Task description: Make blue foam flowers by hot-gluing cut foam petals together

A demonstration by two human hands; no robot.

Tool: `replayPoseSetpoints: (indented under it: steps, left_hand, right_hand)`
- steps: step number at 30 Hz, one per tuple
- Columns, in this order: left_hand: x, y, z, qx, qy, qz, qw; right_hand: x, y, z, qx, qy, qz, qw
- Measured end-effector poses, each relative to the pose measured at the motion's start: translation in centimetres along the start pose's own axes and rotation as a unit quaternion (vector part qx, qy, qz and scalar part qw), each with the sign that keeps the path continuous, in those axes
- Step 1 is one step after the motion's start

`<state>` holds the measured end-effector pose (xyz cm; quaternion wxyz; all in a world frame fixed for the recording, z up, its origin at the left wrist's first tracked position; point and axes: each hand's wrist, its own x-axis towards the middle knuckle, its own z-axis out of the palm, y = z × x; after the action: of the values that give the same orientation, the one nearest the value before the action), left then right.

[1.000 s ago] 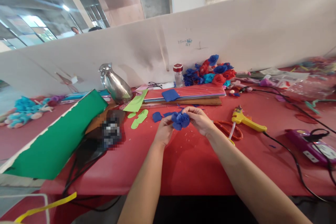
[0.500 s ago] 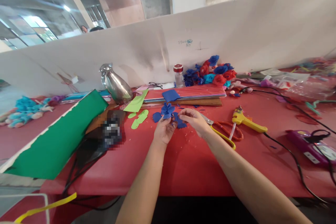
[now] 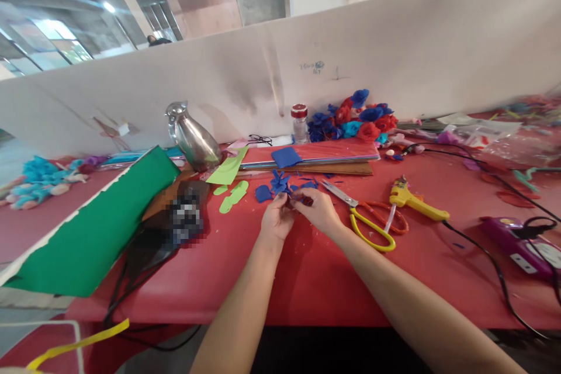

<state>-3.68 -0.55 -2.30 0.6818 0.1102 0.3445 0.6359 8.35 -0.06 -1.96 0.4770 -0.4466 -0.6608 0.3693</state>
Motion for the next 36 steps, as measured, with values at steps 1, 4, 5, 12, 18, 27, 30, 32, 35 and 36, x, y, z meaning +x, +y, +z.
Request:
replayPoseSetpoints:
  steps: [1,4,5,12,18,27,30,32,35,36]
  left_hand:
    - [-0.2,0.0,0.3,-0.010,0.012,-0.007,1.000]
    - [-0.6,0.1,0.9,-0.031,0.041,-0.033,0.998]
    - [-0.7,0.1,1.0,-0.033,0.044,-0.039,0.998]
    - [-0.8,-0.1,1.0,0.007,0.048,0.007,0.999]
    - [-1.0,-0.3,1.0,0.047,0.045,0.030,0.997]
    - [-1.8,-1.0,2.0,0.098,0.034,0.081,0.991]
    - [-1.7,-1.0,1.9,0.102,0.049,0.086,0.990]
    - [-1.5,-0.9,1.7,0.099,0.039,0.084,0.991]
    - [-1.1,-0.7,1.3,0.095,0.033,0.069,0.992]
    - [-1.0,-0.6,1.1,0.112,0.033,0.056,0.992]
  right_hand:
    - [-0.1,-0.1,0.0,0.002,-0.007,0.005,1.000]
    - [-0.3,-0.4,0.1,0.007,-0.020,0.018,1.000]
    - [-0.3,-0.4,0.1,0.010,-0.020,0.021,1.000]
    - [-0.2,-0.2,0.2,0.056,-0.012,0.047,0.997]
    - [-0.3,-0.3,0.3,0.022,-0.006,0.043,0.999]
    - [-0.2,0.0,0.4,0.010,0.025,0.053,0.998]
    - [-0.4,-0.3,0.8,-0.007,0.018,0.065,0.998]
    - [-0.6,-0.9,0.7,-0.037,0.000,0.063,0.997]
    - [-1.1,-1.7,-0.9,-0.106,-0.045,0.028,0.993]
    - [-1.4,-1.9,-2.0,-0.137,-0.049,0.016,0.989]
